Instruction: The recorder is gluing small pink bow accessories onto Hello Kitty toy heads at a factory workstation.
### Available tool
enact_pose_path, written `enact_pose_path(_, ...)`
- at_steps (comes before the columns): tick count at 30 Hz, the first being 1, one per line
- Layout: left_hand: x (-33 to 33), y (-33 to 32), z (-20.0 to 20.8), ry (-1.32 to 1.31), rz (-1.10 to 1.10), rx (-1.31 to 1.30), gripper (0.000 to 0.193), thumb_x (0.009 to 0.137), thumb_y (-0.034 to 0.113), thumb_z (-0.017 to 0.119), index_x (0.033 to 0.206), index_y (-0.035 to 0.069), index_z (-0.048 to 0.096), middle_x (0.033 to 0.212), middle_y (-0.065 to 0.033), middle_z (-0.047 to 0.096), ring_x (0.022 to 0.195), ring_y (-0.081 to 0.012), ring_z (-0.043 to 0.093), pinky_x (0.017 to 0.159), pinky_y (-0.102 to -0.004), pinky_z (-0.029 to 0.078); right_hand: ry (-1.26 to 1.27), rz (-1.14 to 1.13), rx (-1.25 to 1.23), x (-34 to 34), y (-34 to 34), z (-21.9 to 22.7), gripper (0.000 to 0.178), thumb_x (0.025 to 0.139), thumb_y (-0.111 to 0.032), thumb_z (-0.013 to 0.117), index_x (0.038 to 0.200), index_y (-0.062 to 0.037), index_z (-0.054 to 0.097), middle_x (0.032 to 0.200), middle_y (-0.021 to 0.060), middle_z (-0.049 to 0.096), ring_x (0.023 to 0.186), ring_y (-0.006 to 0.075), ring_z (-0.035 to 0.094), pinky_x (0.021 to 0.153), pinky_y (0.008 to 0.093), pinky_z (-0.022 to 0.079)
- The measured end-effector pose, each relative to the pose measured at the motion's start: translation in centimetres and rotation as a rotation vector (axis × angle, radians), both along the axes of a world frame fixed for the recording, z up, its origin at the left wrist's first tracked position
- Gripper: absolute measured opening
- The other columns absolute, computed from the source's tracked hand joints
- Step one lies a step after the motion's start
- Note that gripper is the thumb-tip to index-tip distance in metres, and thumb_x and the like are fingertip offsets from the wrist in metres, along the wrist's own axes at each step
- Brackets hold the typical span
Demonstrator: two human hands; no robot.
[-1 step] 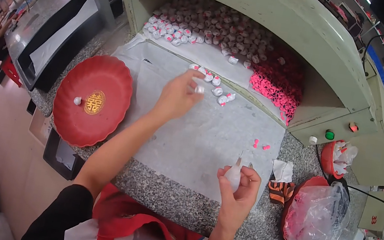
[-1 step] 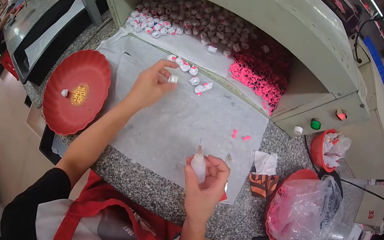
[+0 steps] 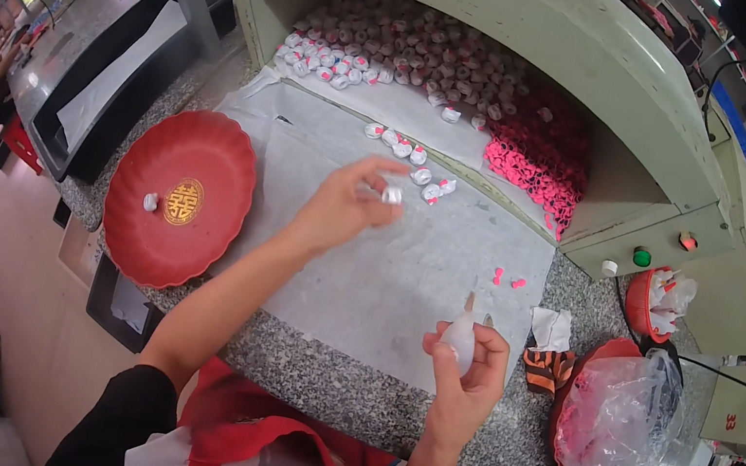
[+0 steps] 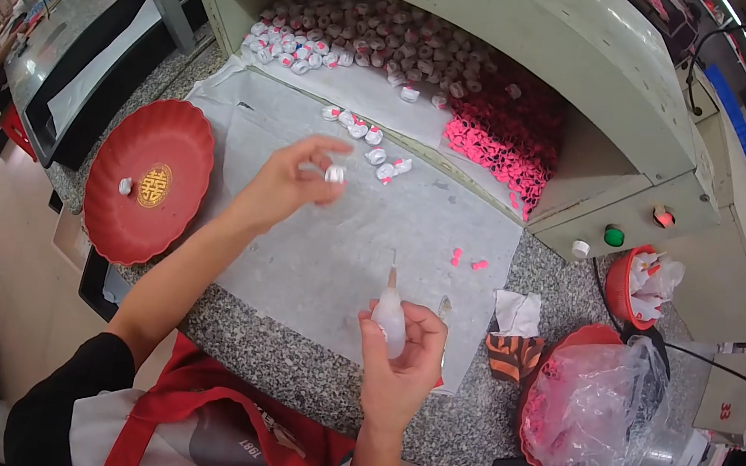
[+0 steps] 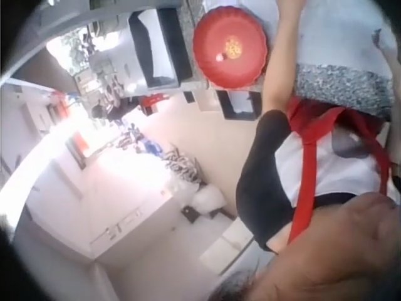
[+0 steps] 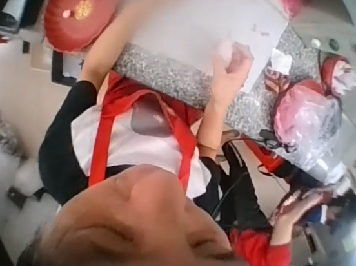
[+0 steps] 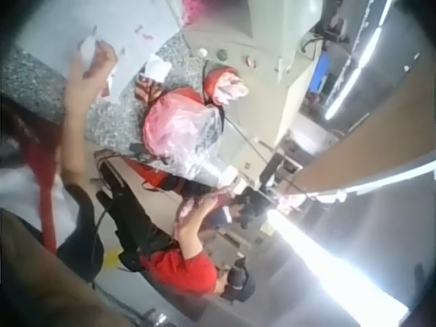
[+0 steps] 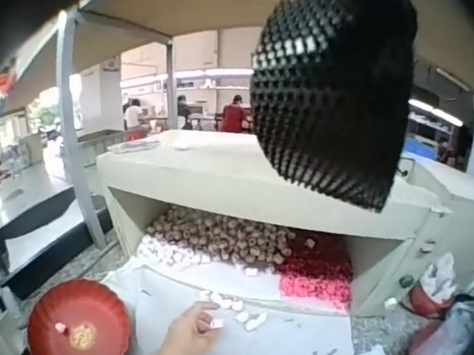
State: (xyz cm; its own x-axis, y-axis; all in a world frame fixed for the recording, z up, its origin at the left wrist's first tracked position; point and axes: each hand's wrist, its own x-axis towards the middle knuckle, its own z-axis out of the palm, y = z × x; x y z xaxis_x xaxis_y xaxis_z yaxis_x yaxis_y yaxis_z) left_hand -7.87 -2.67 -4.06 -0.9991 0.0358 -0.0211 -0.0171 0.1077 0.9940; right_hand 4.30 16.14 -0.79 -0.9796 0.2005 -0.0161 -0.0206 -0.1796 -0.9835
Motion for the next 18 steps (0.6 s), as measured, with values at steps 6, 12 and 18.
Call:
enact_pose_path(6,8.8,1.8,4.9,-0.170,-0.147,0.593,0.037,0.077,-0.002,0.059,0.111,-0.003,0.049,0.102,-0.0127,0.056,0.093,-0.0214,0.058,0.076,-0.0285,0.049,0.196,-0.139,0.288,1.5,-0.7,3.2,0.029,0.068,-0.014,0.060,0.092,0.0025,0.052,0.087,0.0087,0.053,0.078,0.0137,0.052,0.067,0.0243,0.042)
enact_pose_path(12,10.2,2.1,4.7,0.337,-0.066,0.267,0.033,0.074,-0.012,0.058,0.105,-0.005,0.050,0.107,-0.0171,0.052,0.094,-0.0218,0.057,0.079,-0.0289,0.050,0.579,-0.095,0.661,2.6,-0.6,3.5,0.031,0.065,-0.004,0.062,0.093,0.0027,0.053,0.071,0.0104,0.058,0.056,0.0171,0.057,0.051,0.0254,0.045)
enact_pose_path(18,10.3,2.0,4.9,0.272,-0.033,0.234,0.029,0.074,-0.011,0.057,0.102,-0.006,0.051,0.104,-0.0149,0.052,0.095,-0.0208,0.057,0.080,-0.0284,0.050,0.638,-0.034,0.610,2.0,-1.4,3.3,0.028,0.066,-0.003,0.061,0.092,0.0031,0.052,0.068,0.0111,0.058,0.046,0.0172,0.054,0.043,0.0253,0.042)
